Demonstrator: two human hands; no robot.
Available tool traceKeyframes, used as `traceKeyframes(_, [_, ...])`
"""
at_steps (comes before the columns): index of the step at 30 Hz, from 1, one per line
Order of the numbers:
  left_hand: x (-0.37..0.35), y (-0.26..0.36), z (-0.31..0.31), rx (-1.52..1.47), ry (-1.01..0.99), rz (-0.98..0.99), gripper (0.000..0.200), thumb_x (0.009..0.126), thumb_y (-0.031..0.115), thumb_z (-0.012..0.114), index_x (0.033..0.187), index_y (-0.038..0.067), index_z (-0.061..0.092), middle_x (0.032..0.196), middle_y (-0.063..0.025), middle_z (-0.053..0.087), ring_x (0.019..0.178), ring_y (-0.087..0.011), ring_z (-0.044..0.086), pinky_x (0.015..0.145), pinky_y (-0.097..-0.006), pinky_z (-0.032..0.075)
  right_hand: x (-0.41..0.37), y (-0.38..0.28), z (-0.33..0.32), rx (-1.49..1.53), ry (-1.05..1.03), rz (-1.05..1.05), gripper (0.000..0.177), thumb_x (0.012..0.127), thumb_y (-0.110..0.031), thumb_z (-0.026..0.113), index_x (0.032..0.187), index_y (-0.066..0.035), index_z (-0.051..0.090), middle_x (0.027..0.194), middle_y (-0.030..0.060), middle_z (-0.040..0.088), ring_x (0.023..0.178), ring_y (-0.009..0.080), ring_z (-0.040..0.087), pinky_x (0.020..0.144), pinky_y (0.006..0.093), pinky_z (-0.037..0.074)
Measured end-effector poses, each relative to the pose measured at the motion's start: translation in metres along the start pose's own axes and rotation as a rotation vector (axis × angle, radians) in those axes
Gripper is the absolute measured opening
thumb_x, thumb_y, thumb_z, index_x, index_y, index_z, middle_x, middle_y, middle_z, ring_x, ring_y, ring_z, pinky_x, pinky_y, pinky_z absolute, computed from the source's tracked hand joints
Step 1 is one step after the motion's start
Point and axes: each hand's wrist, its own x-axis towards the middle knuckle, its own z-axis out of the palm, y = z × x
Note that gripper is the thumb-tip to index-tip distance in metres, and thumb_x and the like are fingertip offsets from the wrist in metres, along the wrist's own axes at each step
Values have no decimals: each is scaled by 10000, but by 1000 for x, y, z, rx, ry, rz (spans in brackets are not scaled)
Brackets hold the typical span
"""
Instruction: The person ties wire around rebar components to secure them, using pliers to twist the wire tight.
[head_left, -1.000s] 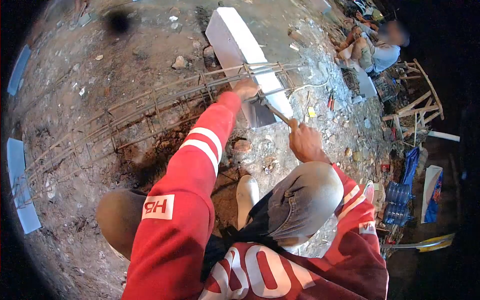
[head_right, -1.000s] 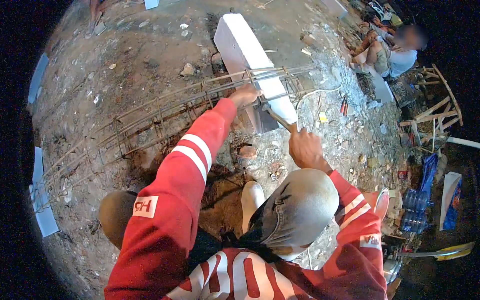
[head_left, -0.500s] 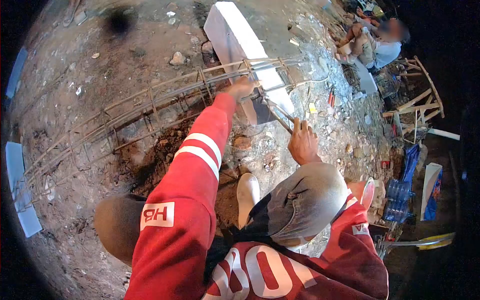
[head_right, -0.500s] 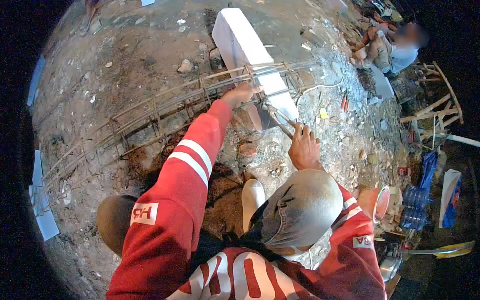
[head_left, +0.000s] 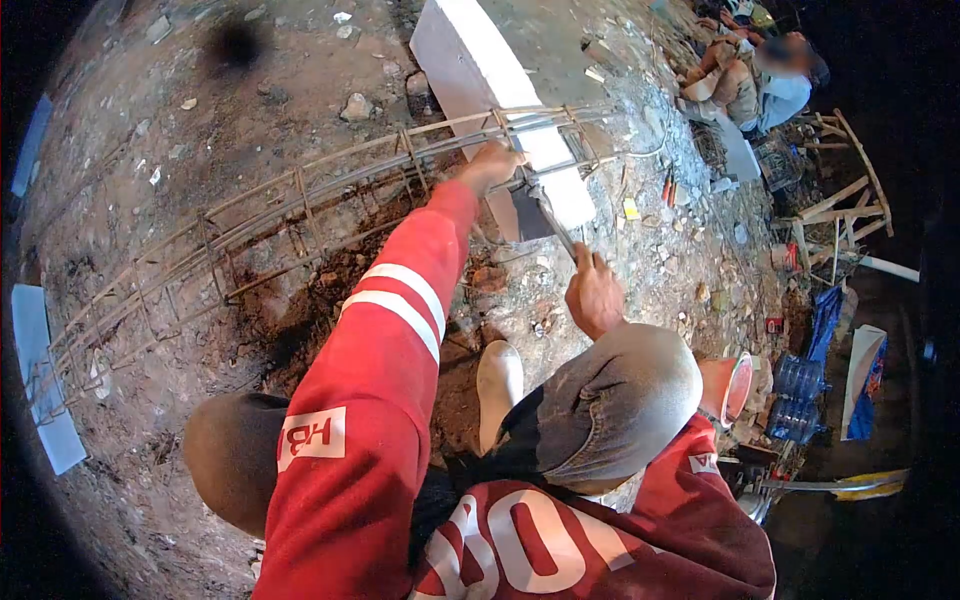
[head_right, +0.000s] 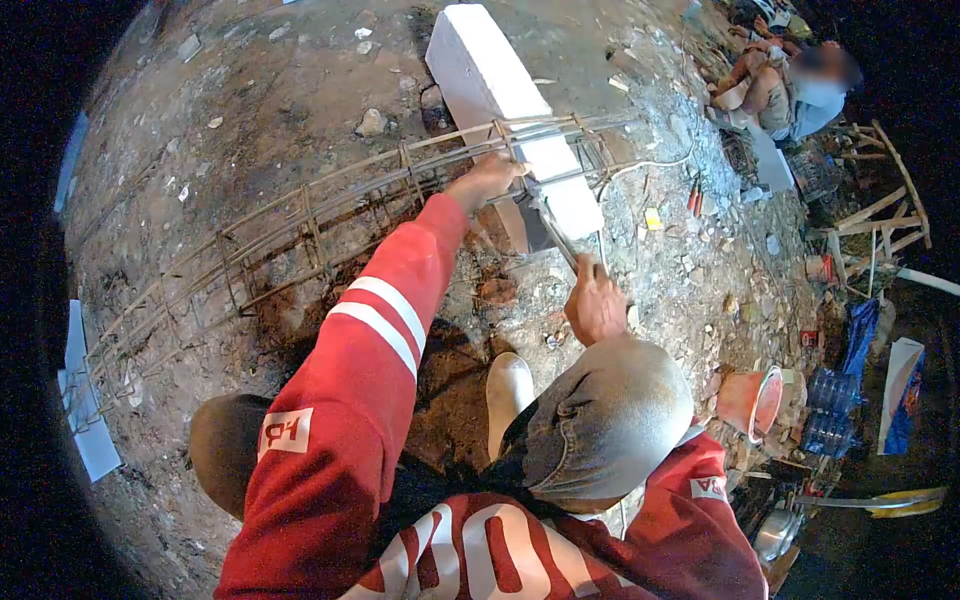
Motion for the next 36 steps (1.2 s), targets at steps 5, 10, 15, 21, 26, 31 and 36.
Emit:
traceKeyframes(5, [4,-2,2,-63,0,9,477,823,369,701,1137,9,689,1189,-223,657,1111,-338,626,958,-392,464,12,14,68,593,-186,55,467,843,-153,644,1229,-11,422,784,112,617,663,315,636,565,374,532])
traceKeyframes(10, [-5,10,-4,152,45,63,489,832,440,701,1095,28,709,1171,-233,659,1130,-363,613,970,-416,463,15,27,25,1433,-654,202,502,758,-252,809,1088,-21,510,780,34,564,613,144,575,554,311,503])
traceKeyframes(15, [-31,37,-10,626,61,77,619,828,511,689,1112,-38,668,1096,-271,661,1010,-389,649,890,-454,501,-2,-9,32,96,208,58,496,763,-28,600,1196,-15,358,981,321,576,871,486,636,688,572,503])
traceKeyframes(21, [-46,36,-4,42,8,-77,324,816,282,792,761,-17,682,655,-75,661,499,-135,605,467,-314,481,-3,-2,29,82,206,-6,418,808,-59,551,1200,17,429,1119,237,527,965,467,612,826,587,477])
traceKeyframes(26, [-46,28,-6,160,63,42,300,822,271,779,736,-4,695,610,-68,653,494,-134,583,432,-294,441,8,-4,23,-63,20,61,435,827,-110,561,1236,23,493,1171,169,521,1107,393,560,901,633,435])
traceKeyframes(31, [-59,43,-8,74,38,25,301,845,282,744,811,-16,724,647,-69,675,485,-137,569,453,-317,446,15,8,22,-22,156,-142,262,805,-85,612,1043,-4,536,1057,180,539,959,419,618,750,507,531])
traceKeyframes(36, [-50,34,-6,195,58,3,384,777,394,762,763,10,741,723,-130,714,730,-266,686,724,-372,537,18,11,23,21,153,-87,219,803,-47,598,1012,-9,546,1007,179,560,925,405,634,727,517,527])
